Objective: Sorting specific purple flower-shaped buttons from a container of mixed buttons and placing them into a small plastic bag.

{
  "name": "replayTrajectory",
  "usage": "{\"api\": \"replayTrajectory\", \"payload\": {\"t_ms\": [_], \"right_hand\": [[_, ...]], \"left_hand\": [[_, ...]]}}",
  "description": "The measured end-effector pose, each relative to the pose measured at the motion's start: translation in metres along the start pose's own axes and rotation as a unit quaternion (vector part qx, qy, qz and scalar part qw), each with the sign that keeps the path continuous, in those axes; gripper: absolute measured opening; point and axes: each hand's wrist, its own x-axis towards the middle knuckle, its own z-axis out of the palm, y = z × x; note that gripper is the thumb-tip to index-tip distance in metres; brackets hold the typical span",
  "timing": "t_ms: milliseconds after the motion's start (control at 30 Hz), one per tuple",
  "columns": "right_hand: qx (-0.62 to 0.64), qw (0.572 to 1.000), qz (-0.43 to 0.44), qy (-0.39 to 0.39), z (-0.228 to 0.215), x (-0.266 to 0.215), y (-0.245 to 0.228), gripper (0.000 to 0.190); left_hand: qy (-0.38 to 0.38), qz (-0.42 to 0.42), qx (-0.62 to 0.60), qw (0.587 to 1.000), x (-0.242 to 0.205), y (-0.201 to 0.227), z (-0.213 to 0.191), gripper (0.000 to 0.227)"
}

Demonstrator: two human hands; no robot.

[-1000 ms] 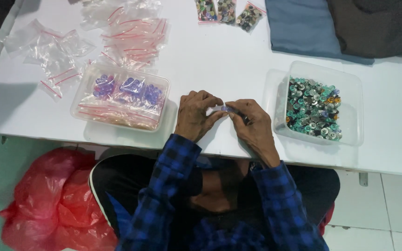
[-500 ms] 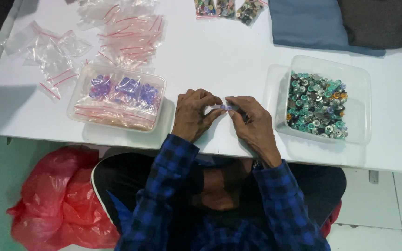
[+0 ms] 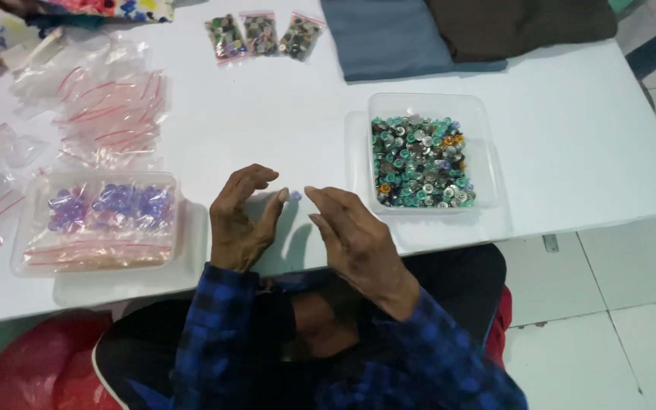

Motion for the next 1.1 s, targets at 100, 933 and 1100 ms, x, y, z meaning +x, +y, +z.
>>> {"api": "replayTrajectory", "payload": {"t_ms": [100,933,1100], "right_hand": [[0.0,0.999,-0.021,0.039,-0.057,0.007,0.031,0.027],[0.071,0.926,0.267,-0.257,-0.141,0.096,0.134,0.019],[0.153,0.902,0.302,-0.267,-0.131,0.085,0.143,0.009]], "left_hand": [[0.018,0.059,-0.014,0.998,0.013,0.037,0.01,0.018],[-0.16,0.153,0.083,0.972,0.077,0.052,0.155,0.026],[-0.103,0.167,0.036,0.98,0.07,0.048,0.166,0.02]]}}
